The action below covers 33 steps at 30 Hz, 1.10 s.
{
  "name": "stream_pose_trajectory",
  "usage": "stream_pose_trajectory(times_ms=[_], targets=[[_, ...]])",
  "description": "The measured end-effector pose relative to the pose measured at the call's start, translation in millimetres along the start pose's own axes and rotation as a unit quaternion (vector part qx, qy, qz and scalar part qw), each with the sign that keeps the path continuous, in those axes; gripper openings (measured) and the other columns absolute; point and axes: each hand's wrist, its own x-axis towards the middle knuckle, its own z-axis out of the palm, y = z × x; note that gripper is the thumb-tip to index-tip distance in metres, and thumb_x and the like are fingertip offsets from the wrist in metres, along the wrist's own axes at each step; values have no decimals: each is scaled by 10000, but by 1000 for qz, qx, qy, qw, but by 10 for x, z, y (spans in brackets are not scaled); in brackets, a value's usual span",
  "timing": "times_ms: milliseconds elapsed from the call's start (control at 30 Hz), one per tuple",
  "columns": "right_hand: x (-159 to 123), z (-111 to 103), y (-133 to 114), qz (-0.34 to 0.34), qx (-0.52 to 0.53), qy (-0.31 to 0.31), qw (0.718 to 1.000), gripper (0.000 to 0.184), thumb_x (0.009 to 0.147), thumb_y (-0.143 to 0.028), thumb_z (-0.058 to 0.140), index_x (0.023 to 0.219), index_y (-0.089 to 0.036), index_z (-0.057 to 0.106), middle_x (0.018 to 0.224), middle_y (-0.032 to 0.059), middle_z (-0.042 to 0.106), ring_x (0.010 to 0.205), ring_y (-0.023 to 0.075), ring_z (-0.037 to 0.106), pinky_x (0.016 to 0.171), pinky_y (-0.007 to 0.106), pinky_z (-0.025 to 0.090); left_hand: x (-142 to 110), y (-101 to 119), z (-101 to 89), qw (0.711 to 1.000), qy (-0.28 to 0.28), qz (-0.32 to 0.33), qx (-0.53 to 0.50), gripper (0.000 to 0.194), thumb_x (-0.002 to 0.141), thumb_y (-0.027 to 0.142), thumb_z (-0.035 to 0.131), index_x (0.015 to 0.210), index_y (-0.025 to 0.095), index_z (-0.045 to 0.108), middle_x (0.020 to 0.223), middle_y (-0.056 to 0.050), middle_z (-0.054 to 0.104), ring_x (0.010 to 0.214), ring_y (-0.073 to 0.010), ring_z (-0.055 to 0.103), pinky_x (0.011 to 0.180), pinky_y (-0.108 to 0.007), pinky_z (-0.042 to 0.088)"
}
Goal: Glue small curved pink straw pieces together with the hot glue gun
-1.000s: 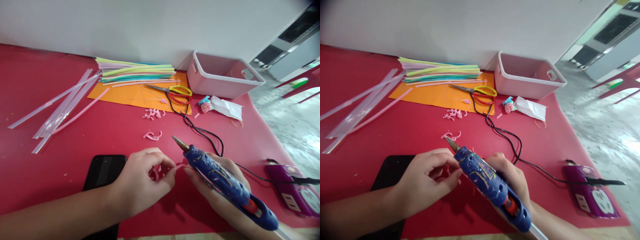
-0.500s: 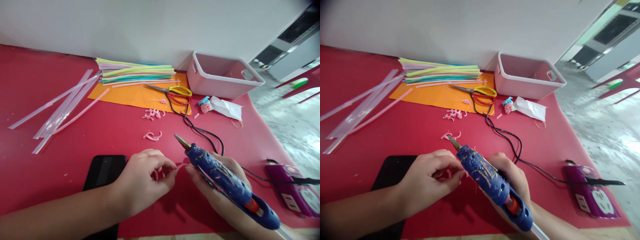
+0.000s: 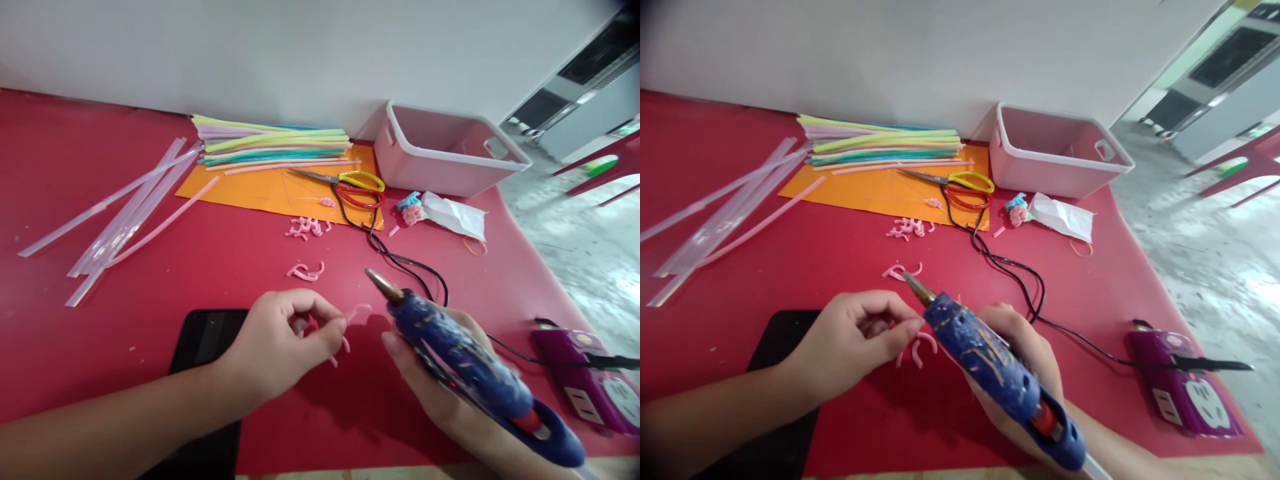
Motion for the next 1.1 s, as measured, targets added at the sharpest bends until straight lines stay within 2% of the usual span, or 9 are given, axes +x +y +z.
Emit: stream_pose_trajectory(times_ms=[33,67,167,267,433,567,667,900,1100], targets=[[15,-13,7,-18,-6,-9,1000,156,899,-186,653,998,-284,584,710,-5,649,529,183,596,499,336,468,18,-1,-17,998,-8,-33,-48,177,798,306,713,707,156,686,530,23,598,441,-64,454,423,-164,338],[31,-28,16,-36,-12,-18,999,160,900,-171,640,995,-287,584,706,-11,642,545,186,596,541,345,484,38,-4,-33,995,8,-47,-93,178,794,302,720,704,156,673,539,32,587,441,-53,443,425,-157,336],[86,-72,51,-76,-16,-53,996,197,888,-112,614,979,-283,581,694,-35,614,568,172,563,634,358,483,89,-25,-66,980,40,-53,-189,164,774,272,751,702,152,666,557,59,546,429,-12,362,410,-130,271],[131,-101,85,-90,-21,-92,991,221,864,-78,603,977,-262,555,719,-39,615,598,158,547,653,349,461,106,-40,-74,971,38,-58,-227,142,767,257,770,717,151,689,573,59,556,426,0,342,401,-123,246],[138,-98,118,-80,-35,-119,989,222,837,-105,608,980,-264,547,722,-32,628,609,156,548,677,343,460,77,-36,-70,967,37,-40,-248,114,754,201,793,698,152,707,584,60,579,445,4,357,406,-116,249],[104,-80,114,-36,-46,-101,993,228,826,-121,593,993,-274,572,691,-19,619,624,177,521,686,351,453,72,-21,-68,966,23,-22,-257,95,770,174,790,706,161,721,545,79,540,457,-1,368,416,-111,271],[90,-76,106,-30,-36,-89,995,212,819,-122,598,964,-276,582,658,-18,610,634,187,516,663,349,436,77,7,-61,967,20,-12,-254,87,777,153,778,707,163,728,522,87,521,458,-6,373,422,-108,286],[123,-78,87,-46,-22,-85,995,247,806,-89,587,954,-287,572,634,-42,592,583,175,529,685,368,429,57,55,-53,968,34,1,-248,92,725,109,786,688,144,709,528,77,561,460,-7,426,454,-105,359],[160,-135,131,-95,-37,-131,986,279,805,-77,602,1000,-265,536,694,-55,642,545,147,572,741,384,439,42,40,-48,970,41,4,-241,90,712,101,786,695,135,704,562,66,589,485,-8,472,483,-101,395]])
